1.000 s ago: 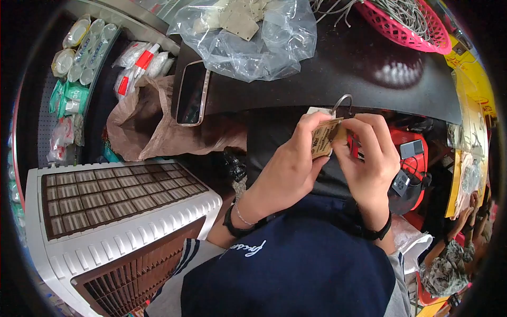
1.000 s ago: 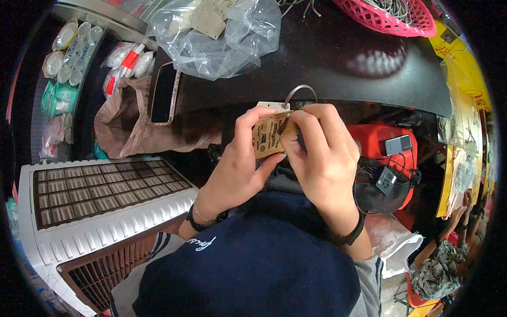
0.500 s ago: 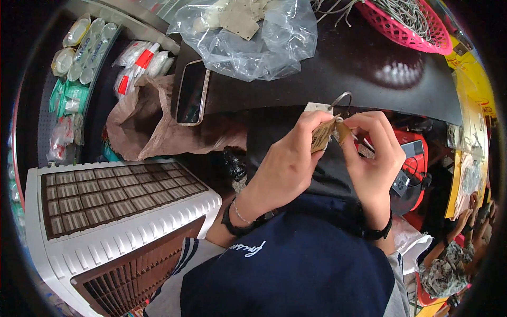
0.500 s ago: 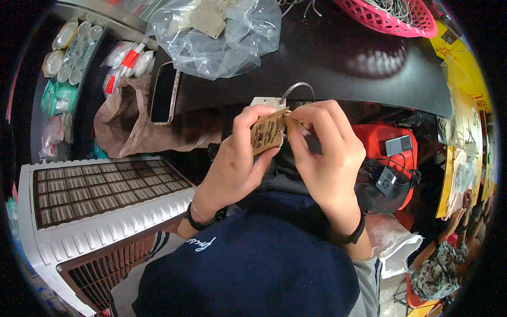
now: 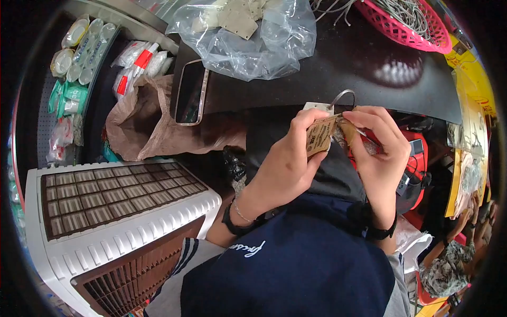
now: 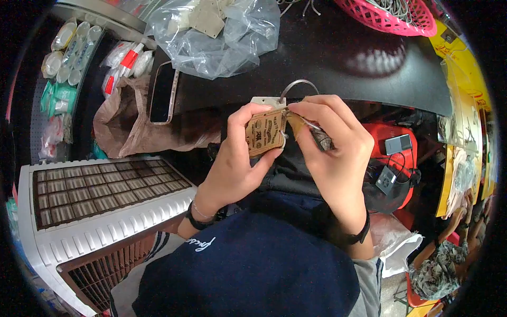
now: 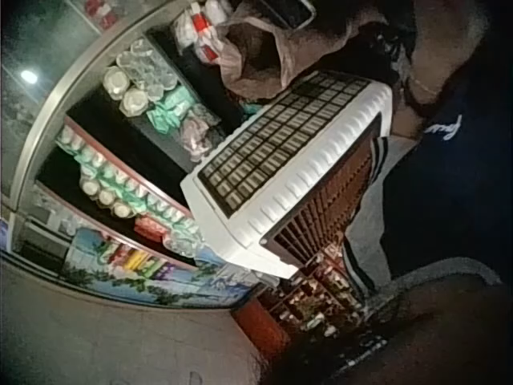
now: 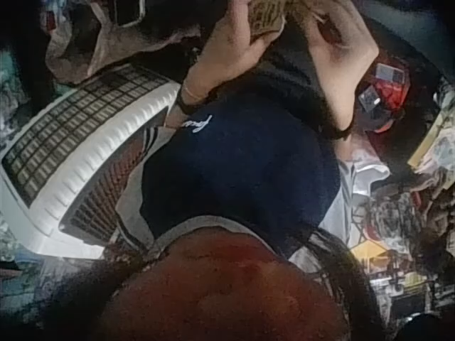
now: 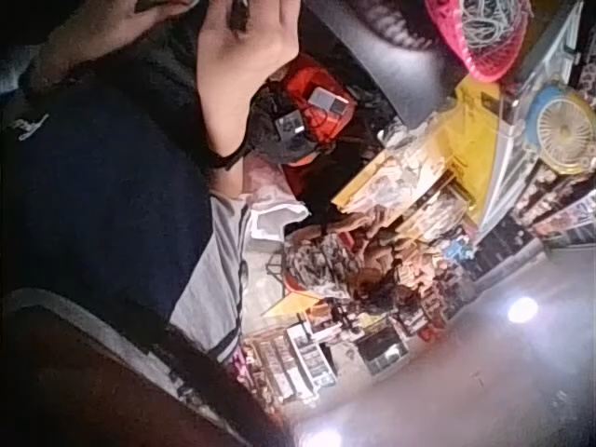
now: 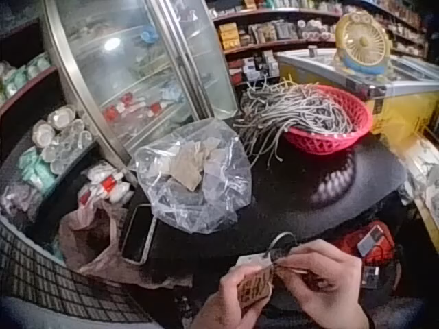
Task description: Threading elastic cords through holes in cardboard shoe tags.
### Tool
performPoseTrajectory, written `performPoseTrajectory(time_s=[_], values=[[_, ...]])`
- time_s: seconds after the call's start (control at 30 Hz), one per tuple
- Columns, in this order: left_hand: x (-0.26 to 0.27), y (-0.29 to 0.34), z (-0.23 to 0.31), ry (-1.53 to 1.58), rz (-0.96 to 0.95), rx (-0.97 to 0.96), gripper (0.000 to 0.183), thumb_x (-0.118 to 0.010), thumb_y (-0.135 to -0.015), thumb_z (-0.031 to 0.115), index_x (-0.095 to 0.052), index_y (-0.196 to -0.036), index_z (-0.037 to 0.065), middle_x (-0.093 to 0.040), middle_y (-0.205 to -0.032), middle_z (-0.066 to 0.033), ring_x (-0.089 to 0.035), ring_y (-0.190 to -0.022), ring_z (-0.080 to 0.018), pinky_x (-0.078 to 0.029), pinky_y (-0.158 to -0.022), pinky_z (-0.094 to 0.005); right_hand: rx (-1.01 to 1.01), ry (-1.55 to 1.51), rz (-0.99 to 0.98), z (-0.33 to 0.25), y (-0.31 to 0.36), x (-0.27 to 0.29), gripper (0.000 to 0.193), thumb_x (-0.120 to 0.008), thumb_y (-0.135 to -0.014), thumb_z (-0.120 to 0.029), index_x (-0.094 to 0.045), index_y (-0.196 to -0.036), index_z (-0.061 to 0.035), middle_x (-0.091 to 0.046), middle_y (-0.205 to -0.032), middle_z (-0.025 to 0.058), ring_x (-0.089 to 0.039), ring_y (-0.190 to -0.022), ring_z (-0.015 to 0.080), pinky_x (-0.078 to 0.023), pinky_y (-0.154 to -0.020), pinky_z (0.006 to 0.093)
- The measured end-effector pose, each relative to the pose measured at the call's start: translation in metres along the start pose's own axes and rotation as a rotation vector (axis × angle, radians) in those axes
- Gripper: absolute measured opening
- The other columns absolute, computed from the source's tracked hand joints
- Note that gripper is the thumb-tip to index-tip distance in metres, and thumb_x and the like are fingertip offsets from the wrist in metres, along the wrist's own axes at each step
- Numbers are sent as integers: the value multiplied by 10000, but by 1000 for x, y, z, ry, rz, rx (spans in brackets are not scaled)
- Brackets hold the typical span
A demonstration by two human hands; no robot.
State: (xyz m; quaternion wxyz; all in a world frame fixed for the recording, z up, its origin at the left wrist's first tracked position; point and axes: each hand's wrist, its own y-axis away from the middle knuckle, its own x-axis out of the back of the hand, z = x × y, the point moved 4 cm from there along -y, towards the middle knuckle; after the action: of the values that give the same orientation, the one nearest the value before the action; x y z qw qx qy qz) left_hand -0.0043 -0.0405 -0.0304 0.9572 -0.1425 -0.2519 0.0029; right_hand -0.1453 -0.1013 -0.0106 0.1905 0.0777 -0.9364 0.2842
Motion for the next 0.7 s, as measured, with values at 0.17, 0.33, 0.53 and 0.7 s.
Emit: performPoseTrajectory(time_s=[0.17, 0.33, 0.53, 0.7], values=[[1, 0, -1, 38, -8, 15, 674, -681, -752, -69, -298, -1300, 19, -457, -1229, -167, -514, -1140, -259, -426, -938, -343, -9, 13, -53, -2, 0, -2, 195, -660, -709, 69, -629, -886, -7, -623, -883, 87, -619, -698, 183, -513, -640, 271], [0, 0, 1, 20, -10, -15, 681, -679, -749, -75, -295, -1304, 16, -459, -1225, -171, -521, -1133, -262, -428, -937, -343, -40, 51, -33, -4, 7, -6, 207, -683, -694, 52, -609, -878, -6, -612, -891, 91, -628, -708, 213, -513, -617, 290], [0, -2, 2, 28, 13, -22, 682, -680, -751, -70, -293, -1307, 9, -461, -1231, -174, -521, -1141, -270, -425, -944, -343, 235, 197, 100, -6, 13, -7, 249, -695, -656, 55, -600, -881, 7, -607, -874, 109, -623, -696, 254, -504, -595, 298], [3, -3, 2, 16, 23, -15, 676, -684, -753, -59, -305, -1309, 3, -467, -1229, -167, -513, -1147, -271, -415, -957, -349, 97, 37, -5, -2, 10, -6, 274, -707, -650, 39, -591, -893, -12, -611, -873, 90, -596, -652, 183, -494, -573, 283]])
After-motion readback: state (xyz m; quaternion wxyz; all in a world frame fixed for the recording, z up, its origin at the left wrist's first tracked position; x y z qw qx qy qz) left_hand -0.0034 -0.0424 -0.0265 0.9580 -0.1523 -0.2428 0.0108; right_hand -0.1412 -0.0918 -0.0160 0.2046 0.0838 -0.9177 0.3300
